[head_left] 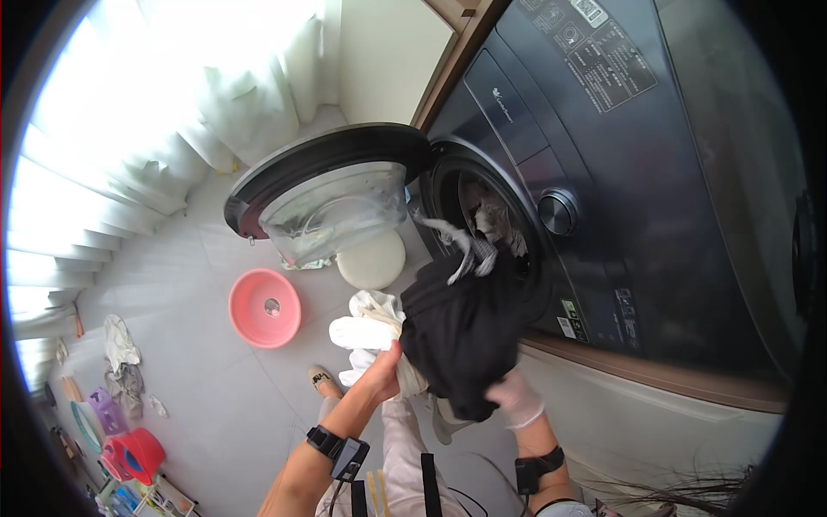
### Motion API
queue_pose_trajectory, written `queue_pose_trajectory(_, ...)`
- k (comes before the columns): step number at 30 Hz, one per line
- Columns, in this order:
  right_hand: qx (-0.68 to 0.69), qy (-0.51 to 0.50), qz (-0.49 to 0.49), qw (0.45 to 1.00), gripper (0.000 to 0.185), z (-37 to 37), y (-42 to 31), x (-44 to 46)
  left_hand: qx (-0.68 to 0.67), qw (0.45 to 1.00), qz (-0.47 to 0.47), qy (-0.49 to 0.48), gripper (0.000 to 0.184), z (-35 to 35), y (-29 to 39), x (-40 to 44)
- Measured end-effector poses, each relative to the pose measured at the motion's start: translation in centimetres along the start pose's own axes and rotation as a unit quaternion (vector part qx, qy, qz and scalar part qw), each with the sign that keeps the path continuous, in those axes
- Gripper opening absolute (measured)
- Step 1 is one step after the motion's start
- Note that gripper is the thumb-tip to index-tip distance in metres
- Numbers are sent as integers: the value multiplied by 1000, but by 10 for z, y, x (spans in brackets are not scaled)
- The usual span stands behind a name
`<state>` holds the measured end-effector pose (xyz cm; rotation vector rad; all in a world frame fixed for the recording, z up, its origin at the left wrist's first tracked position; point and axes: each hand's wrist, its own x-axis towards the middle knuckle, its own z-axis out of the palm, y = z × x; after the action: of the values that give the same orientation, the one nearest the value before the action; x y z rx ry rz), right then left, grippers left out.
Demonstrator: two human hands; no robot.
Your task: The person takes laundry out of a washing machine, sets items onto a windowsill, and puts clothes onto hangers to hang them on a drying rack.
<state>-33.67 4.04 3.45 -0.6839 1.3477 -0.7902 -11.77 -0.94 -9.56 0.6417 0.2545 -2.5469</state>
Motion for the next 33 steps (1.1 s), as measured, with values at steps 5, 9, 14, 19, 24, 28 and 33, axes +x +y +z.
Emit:
queue_pose_trajectory(5,-194,-190,-92,958,46,34,37,-8,113,990,9,83,54,46,6,0)
queue_pose_trajectory(9,-216,-247,-63,943,46,7,-2,-19,116,988,-1,106,55,33,8,-20)
queue_pose_trajectory(14,-261,43,-97,959,65,-27,-35,-17,276,960,47,16,60,38,21,-50)
queue_pose_trajectory(19,-325,-14,-308,894,108,14,-50,9,488,861,70,-122,68,24,34,-82)
queue_pose_trajectory(24,-293,-152,-302,895,47,50,-54,13,534,830,50,-155,66,39,55,-127)
queue_pose_trajectory(28,-270,-207,-304,890,22,63,-55,-4,559,815,72,-132,68,37,58,-161)
queue_pose_trajectory(33,8,-136,-230,963,24,73,-97,-47,606,779,157,-36,68,71,65,-189)
